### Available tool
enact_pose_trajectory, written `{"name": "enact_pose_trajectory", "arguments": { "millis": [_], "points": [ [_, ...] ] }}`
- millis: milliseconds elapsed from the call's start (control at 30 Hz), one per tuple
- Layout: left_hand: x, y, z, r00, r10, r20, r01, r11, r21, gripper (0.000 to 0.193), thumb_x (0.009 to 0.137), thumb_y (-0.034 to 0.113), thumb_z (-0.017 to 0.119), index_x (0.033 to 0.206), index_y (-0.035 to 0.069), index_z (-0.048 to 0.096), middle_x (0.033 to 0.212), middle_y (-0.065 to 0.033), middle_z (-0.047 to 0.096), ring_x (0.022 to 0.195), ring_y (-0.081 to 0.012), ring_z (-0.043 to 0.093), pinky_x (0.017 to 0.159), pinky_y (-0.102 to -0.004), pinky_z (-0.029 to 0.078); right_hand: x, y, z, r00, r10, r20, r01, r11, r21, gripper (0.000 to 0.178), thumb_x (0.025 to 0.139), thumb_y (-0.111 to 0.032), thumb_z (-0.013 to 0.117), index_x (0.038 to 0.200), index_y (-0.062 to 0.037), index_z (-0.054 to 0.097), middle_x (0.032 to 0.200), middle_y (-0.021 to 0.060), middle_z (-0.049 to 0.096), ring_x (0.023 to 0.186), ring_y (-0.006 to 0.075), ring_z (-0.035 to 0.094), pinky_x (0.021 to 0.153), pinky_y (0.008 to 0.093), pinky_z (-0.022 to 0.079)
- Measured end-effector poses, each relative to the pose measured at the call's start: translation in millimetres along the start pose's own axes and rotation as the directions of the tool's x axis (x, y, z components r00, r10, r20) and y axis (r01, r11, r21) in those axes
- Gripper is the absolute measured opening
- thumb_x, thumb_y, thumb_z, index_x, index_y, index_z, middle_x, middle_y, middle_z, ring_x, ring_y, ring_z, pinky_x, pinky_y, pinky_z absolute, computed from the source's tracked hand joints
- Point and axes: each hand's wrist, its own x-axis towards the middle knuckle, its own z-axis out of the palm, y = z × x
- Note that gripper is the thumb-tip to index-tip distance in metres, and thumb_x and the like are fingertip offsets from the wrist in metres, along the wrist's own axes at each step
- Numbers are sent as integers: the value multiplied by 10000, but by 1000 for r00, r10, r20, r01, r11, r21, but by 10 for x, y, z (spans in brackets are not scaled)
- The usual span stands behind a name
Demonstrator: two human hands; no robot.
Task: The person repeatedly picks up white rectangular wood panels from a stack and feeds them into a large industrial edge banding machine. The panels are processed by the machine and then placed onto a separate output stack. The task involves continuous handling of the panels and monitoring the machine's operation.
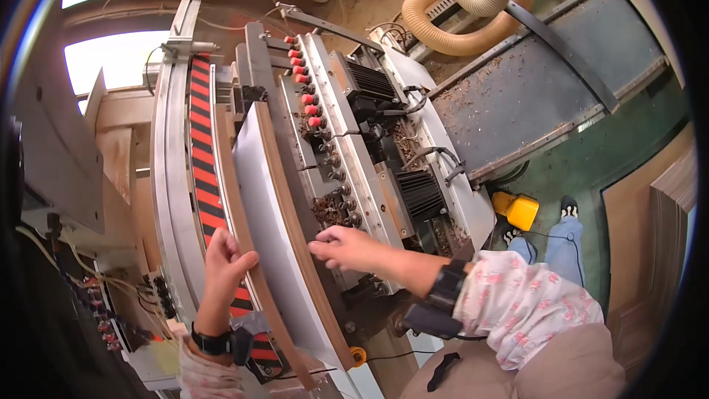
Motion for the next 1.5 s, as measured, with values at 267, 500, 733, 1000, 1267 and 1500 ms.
{"name": "enact_pose_trajectory", "arguments": {
  "millis": [267,500,733,1000,1267,1500],
  "points": [
    [-114,56,-125,999,-49,-25,41,970,-240,323,677,-22,617,761,112,336,589,27,417,455,-32,364,420,-165,311,579,-106,240,964,-208,-163,166,957,-239,788,685,-594,617,1101,62,486,1010,241,577,891,309,601,753,363,474],
    [-97,65,-88,999,-37,20,41,963,-266,316,680,-8,627,761,106,343,595,41,400,469,-14,344,426,-158,297,710,-262,270,939,-269,-213,154,886,-437,543,666,-377,615,995,52,561,931,205,616,851,314,607,769,373,459],
    [-10,-85,-29,997,69,38,-66,995,-73,305,644,20,653,696,85,359,582,51,370,483,-24,324,423,-188,280,-230,-21,259,827,-429,-362,397,903,-163,410,713,-225,644,1029,21,557,902,119,624,792,198,600,720,313,471],
    [325,-260,541,960,279,26,-279,942,185,304,587,159,698,677,35,436,582,-26,461,523,-135,440,478,-305,394,-2105,-114,-73,631,-494,-598,620,784,7,401,753,-151,637,1087,37,522,975,89,580,846,159,568,738,294,474],
    [725,-1018,486,991,63,121,-100,937,334,340,642,231,711,733,-46,536,523,-104,538,390,-170,471,358,-326,388,-3422,395,-741,347,-568,-746,803,591,-76,337,780,-209,626,1034,1,557,929,30,562,868,117,503,773,275,417],
    [-866,996,1910,829,-186,528,191,981,45,625,856,429,540,1319,76,313,1046,-203,552,905,-240,573,736,-385,499,-4655,1044,-1061,-96,-408,-908,897,360,-257,386,774,-165,626,1101,14,522,1003,71,571,909,158,535,816,300,427]
  ]
}}
